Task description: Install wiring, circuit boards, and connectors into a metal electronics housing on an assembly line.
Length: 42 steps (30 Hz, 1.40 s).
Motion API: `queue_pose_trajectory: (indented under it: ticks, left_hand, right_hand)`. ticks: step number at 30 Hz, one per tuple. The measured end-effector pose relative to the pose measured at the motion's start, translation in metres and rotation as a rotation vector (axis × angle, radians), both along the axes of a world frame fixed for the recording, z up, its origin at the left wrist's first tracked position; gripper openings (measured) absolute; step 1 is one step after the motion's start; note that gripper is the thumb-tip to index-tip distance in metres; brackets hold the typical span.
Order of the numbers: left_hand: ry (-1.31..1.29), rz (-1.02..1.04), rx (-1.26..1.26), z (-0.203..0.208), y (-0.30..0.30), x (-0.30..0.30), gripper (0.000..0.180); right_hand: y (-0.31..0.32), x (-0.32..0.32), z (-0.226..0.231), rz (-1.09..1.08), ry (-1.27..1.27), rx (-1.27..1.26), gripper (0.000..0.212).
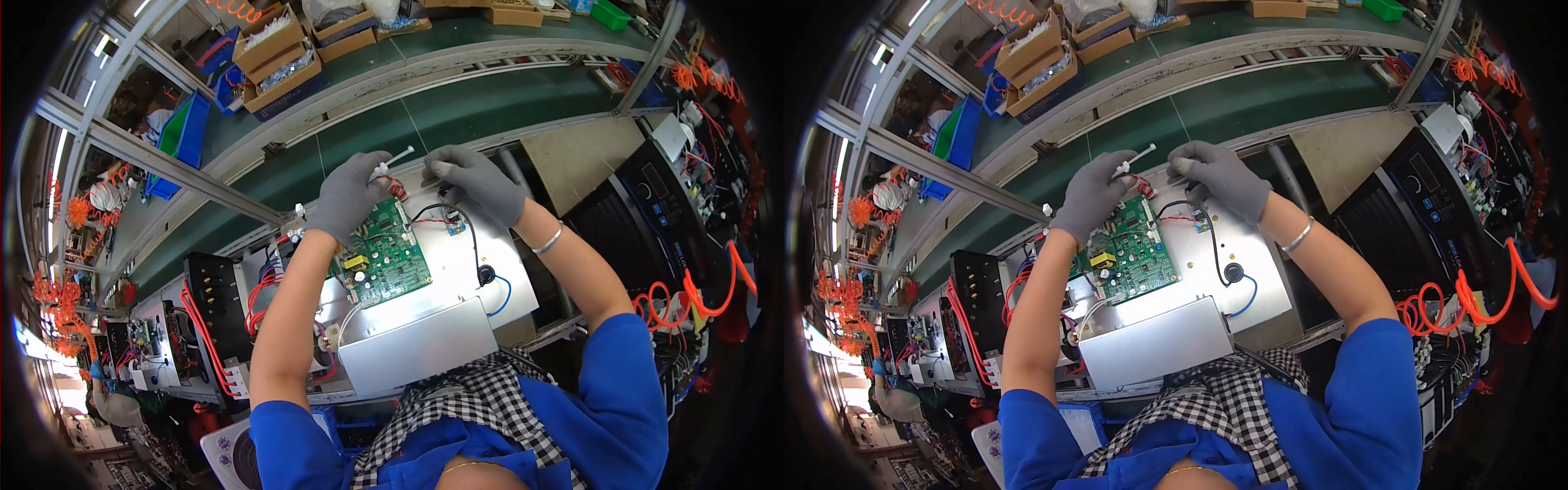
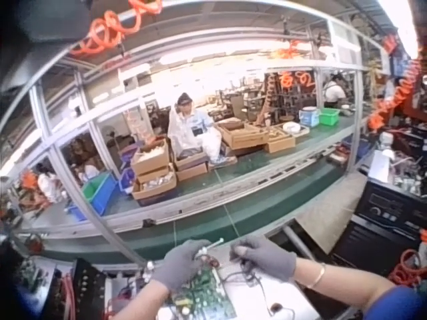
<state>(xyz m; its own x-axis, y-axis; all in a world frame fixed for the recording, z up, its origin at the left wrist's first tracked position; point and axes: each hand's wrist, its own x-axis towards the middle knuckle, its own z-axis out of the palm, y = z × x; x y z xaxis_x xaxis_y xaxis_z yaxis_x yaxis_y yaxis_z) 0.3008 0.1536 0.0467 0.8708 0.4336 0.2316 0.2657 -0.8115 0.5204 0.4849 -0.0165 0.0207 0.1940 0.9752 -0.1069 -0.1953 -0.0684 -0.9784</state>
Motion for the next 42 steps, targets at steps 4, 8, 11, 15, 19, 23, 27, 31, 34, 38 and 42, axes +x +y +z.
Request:
queue_pose_trajectory:
  ticks: [4,8,11,15,19,23,27,31,34,38,42]
  left_hand:
    - [0.017,-0.058,0.169,0.05,-0.054,-0.009,0.035]
    - [0.02,-0.118,0.22,0.085,-0.094,-0.012,0.037]
    - [-0.034,-0.19,0.2,0.099,-0.123,-0.028,0.039]
    - [-0.066,-0.327,0.008,0.112,-0.16,-0.048,0.042]
    - [-0.148,-0.412,-0.046,0.114,-0.198,-0.07,0.045]
    - [-0.134,-0.521,-0.169,0.114,-0.229,-0.084,0.048]
    - [-0.069,-0.616,-0.316,0.1,-0.258,-0.092,0.055]
    - [-0.005,-0.664,-0.46,0.06,-0.284,-0.102,0.053]
    - [0.038,-0.613,-0.596,0.021,-0.312,-0.109,0.049]
    - [0.071,-0.455,-0.729,-0.022,-0.339,-0.12,0.048]
    - [0.139,-0.281,-0.935,-0.059,-0.363,-0.107,0.046]
  right_hand:
    - [-0.04,-0.016,0.062,-0.147,-0.221,0.183,0.039]
    - [-0.078,-0.033,0.085,-0.188,-0.429,0.371,0.034]
    - [-0.111,-0.06,0.098,-0.208,-0.41,0.364,0.024]
    - [-0.147,-0.091,0.104,-0.254,-0.475,0.348,0.02]
    - [-0.181,-0.113,0.105,-0.272,-0.714,0.46,0.022]
    - [-0.225,-0.137,0.115,-0.354,-0.783,0.372,0.022]
    - [-0.266,-0.15,0.104,-0.371,-0.921,0.32,0.019]
    - [-0.299,-0.165,0.08,-0.332,-0.888,0.22,0.017]
    - [-0.324,-0.163,0.047,-0.258,-0.81,0.063,0.015]
    - [-0.331,-0.152,0.009,-0.128,-0.761,0.073,0.016]
    - [-0.337,-0.12,-0.015,-0.039,-0.773,0.055,0.019]
